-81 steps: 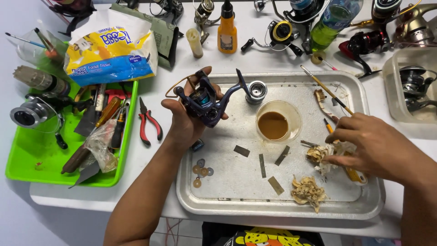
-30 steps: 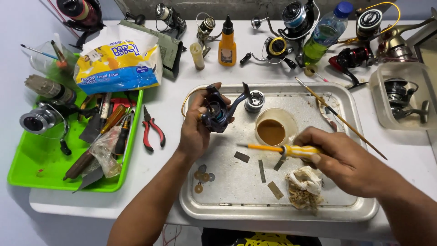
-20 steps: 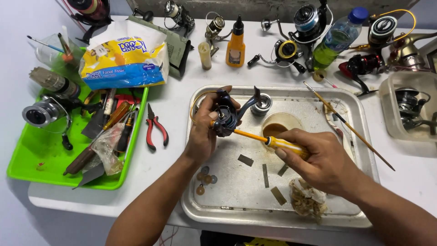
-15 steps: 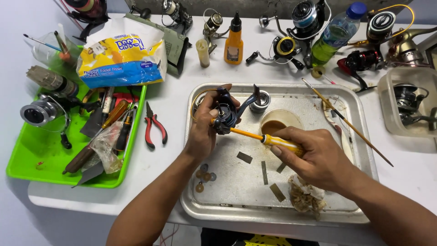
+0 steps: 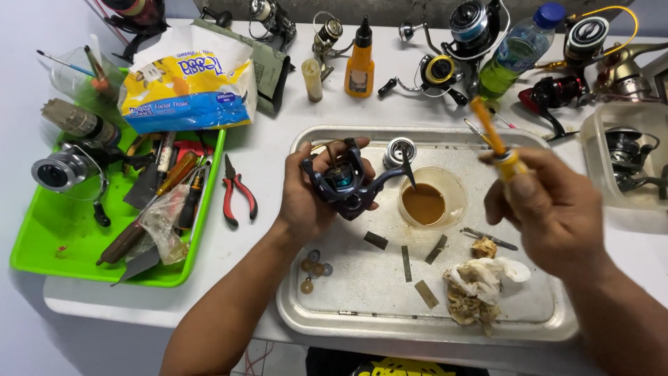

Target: Unscrewing a component from a fishing reel handle using a screwdriver as part of a disassembly or repair process.

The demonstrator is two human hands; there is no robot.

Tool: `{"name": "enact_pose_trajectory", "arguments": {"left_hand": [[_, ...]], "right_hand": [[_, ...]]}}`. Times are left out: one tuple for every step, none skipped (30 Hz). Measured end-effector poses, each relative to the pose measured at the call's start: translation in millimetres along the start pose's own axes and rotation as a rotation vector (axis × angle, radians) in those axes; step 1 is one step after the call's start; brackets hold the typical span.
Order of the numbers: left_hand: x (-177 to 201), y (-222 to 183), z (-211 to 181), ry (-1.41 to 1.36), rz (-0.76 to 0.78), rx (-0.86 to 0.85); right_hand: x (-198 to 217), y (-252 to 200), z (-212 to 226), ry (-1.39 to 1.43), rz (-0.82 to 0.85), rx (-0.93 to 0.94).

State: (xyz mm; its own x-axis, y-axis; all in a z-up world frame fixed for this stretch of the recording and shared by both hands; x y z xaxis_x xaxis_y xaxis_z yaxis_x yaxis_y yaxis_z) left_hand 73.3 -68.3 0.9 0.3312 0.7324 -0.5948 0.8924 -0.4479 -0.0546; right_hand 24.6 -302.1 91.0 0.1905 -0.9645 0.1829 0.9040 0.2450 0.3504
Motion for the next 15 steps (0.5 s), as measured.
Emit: {"name": "enact_pose_trajectory", "arguments": {"left_hand": [[0.3,0.8,-2.4,-0.004,-0.002,0.01],[2.6,0.5,-4.2,-0.013,-0.03,0.004],[4.8,0.5,-5.8,-0.023,-0.058,-0.002],[5.5,1.2,-4.5,-0.03,-0.055,0.012],[9.3,1.6,-8.1,-0.026,-0.087,-0.021],[13.6,2.0,-13.5,-0.019,-0.12,-0.059],[14.3,2.7,-10.9,-0.023,-0.118,-0.05],[18.0,2.1,-14.4,-0.005,-0.147,-0.099],[21.5,1.1,-18.0,0.013,-0.176,-0.147],[20.4,2.0,-16.9,0.012,-0.176,-0.138],[23.1,2.0,-18.0,0.015,-0.215,-0.151],[25.5,1.5,-19.0,0.019,-0.254,-0.162],[27.2,1.0,-16.5,0.019,-0.253,-0.152],[30.7,2.2,-17.6,0.036,-0.271,-0.163],[34.3,3.4,-18.5,0.053,-0.29,-0.174]], "right_hand": [[6.4,2.2,0.6,0.002,-0.003,-0.01],[18.9,1.8,6.1,0.017,-0.064,0.022],[31.8,0.9,11.2,0.03,-0.125,0.054],[36.9,0.4,12.9,0.026,-0.132,0.04],[49.0,-1.2,10.5,0.051,-0.209,-0.015],[60.3,-2.0,8.2,0.076,-0.283,-0.065],[67.0,-3.0,3.7,0.073,-0.288,-0.073],[75.3,-4.9,-1.9,0.063,-0.313,-0.092],[83.7,-7.0,-7.5,0.053,-0.339,-0.111],[85.9,-7.0,-7.5,0.053,-0.344,-0.118],[85.0,-5.3,-3.9,0.008,-0.31,-0.096],[83.8,-4.8,-0.2,-0.037,-0.278,-0.074],[81.9,-5.4,2.0,-0.037,-0.284,-0.082],[73.9,-1.5,11.2,-0.023,-0.217,-0.018],[65.8,1.4,20.4,-0.009,-0.151,0.046]]}}
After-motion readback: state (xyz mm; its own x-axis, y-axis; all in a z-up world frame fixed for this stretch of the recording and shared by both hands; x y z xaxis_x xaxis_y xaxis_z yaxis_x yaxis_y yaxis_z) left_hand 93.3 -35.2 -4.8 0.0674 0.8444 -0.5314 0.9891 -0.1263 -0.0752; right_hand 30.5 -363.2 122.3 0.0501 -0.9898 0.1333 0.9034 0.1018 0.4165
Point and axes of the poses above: each hand's wrist, its own y-axis towards the middle knuckle, its own x-axis out of the back of the hand, z = x × y, the point moved 10 cm from there along y, towards the middle knuckle, and after that the axes turned 13 degrees about y, right-handed, at the moved point
